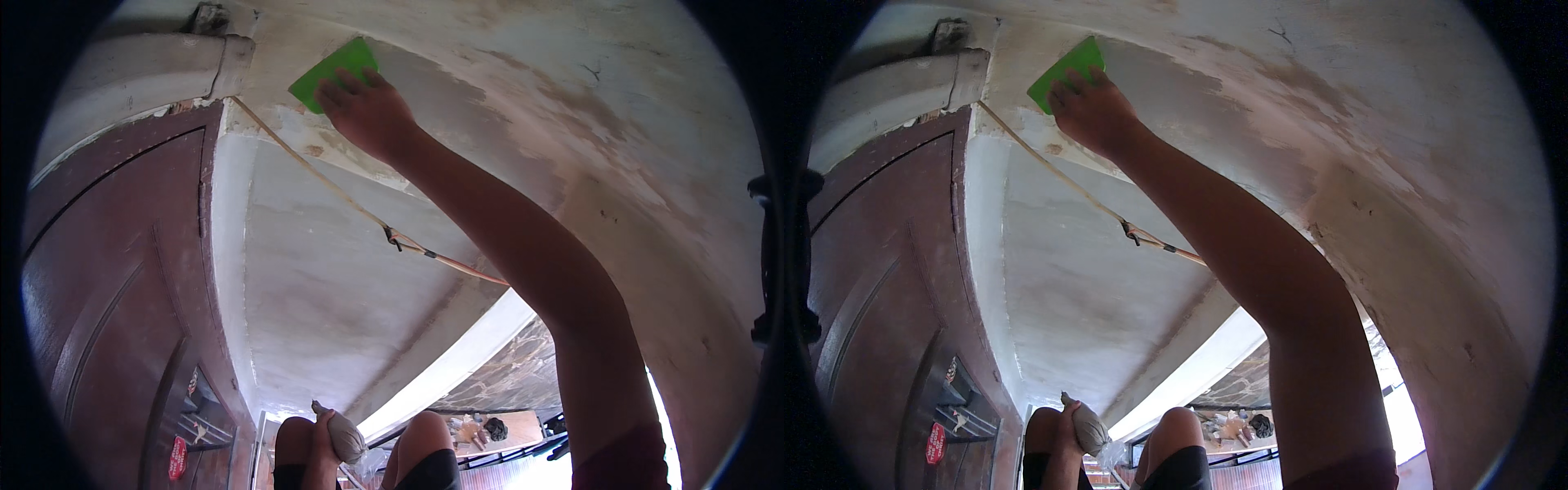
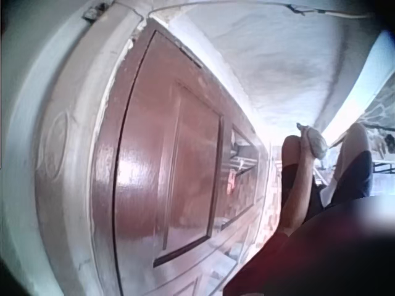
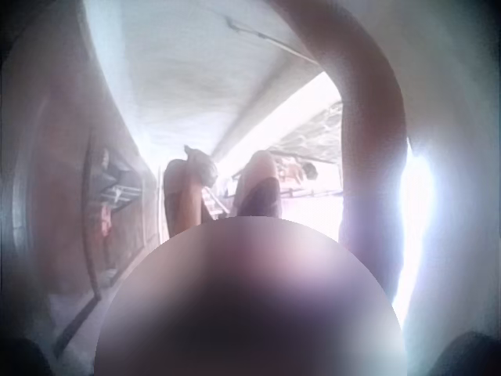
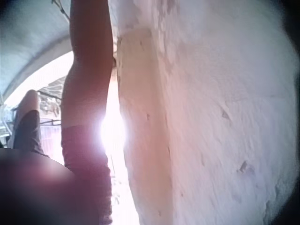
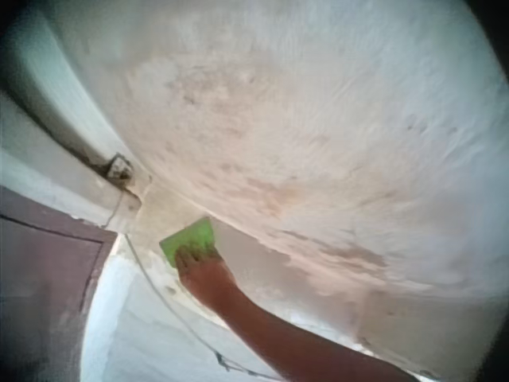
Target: The person applies a bead of sealant from a caulking gun onto a ceiling surface and then smooths it with a green plastic scraper. The person repeatedly reloads the scraper with sealant and continues smoothing the bead along the ceiling.
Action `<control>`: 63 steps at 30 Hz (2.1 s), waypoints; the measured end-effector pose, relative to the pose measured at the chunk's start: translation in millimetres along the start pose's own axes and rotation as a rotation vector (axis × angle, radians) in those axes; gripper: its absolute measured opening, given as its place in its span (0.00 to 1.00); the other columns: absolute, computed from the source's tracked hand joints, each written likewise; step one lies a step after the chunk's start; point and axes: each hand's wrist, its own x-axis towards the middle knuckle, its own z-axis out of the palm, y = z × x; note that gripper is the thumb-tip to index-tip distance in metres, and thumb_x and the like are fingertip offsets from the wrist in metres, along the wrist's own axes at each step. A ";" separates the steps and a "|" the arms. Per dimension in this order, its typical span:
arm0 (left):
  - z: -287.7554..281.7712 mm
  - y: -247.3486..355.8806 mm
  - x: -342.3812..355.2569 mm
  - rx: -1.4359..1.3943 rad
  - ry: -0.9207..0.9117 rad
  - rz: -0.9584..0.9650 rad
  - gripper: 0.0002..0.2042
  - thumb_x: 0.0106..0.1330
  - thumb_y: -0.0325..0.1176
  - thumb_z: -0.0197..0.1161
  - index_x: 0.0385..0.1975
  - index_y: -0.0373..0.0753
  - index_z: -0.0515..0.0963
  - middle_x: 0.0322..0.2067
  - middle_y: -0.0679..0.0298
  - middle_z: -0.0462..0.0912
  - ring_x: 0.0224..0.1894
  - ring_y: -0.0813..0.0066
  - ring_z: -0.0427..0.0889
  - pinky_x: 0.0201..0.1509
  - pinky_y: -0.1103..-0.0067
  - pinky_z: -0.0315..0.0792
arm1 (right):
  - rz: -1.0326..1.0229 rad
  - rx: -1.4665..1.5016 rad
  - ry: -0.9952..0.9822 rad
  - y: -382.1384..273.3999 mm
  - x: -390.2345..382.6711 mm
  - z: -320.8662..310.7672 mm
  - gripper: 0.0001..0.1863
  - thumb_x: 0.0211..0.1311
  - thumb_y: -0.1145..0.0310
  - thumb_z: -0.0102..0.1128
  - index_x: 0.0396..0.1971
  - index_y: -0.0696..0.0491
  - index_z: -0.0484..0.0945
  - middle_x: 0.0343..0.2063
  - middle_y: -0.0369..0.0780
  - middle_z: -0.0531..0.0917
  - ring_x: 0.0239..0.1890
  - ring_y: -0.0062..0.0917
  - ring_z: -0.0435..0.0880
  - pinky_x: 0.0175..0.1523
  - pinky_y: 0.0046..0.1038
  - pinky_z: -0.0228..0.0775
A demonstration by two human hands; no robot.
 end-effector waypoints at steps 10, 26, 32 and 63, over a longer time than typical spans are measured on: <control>5.6 4.0 -2.1 0.053 0.093 0.048 0.15 0.57 0.46 0.60 0.38 0.44 0.69 0.30 0.64 0.73 0.33 0.68 0.77 0.40 0.68 0.75 | -0.086 -0.035 -0.144 26.2 -94.8 6.4 0.25 0.54 0.71 0.57 0.56 0.51 0.71 0.57 0.37 0.74 0.61 0.32 0.70 0.63 0.42 0.65; -0.4 1.8 4.3 0.009 0.089 0.013 0.14 0.59 0.45 0.59 0.39 0.45 0.69 0.29 0.64 0.74 0.31 0.66 0.78 0.39 0.67 0.76 | 0.679 0.448 -0.123 -24.3 -271.6 -131.1 0.28 0.48 0.85 0.53 0.54 0.55 0.76 0.52 0.45 0.80 0.52 0.38 0.81 0.53 0.36 0.76; 0.3 6.7 -1.1 0.033 0.146 0.067 0.14 0.59 0.44 0.59 0.38 0.43 0.70 0.27 0.63 0.75 0.30 0.65 0.79 0.38 0.67 0.77 | 1.968 1.313 0.486 -162.3 -327.7 -205.3 0.22 0.60 0.78 0.56 0.55 0.58 0.68 0.50 0.40 0.76 0.50 0.27 0.76 0.53 0.28 0.71; -11.1 8.3 12.2 0.029 0.066 -0.111 0.18 0.55 0.50 0.61 0.36 0.43 0.71 0.27 0.63 0.77 0.29 0.64 0.80 0.33 0.66 0.78 | 1.037 1.104 -0.044 -135.1 -206.4 -149.4 0.17 0.59 0.83 0.55 0.49 0.56 0.79 0.42 0.47 0.84 0.45 0.35 0.85 0.49 0.28 0.76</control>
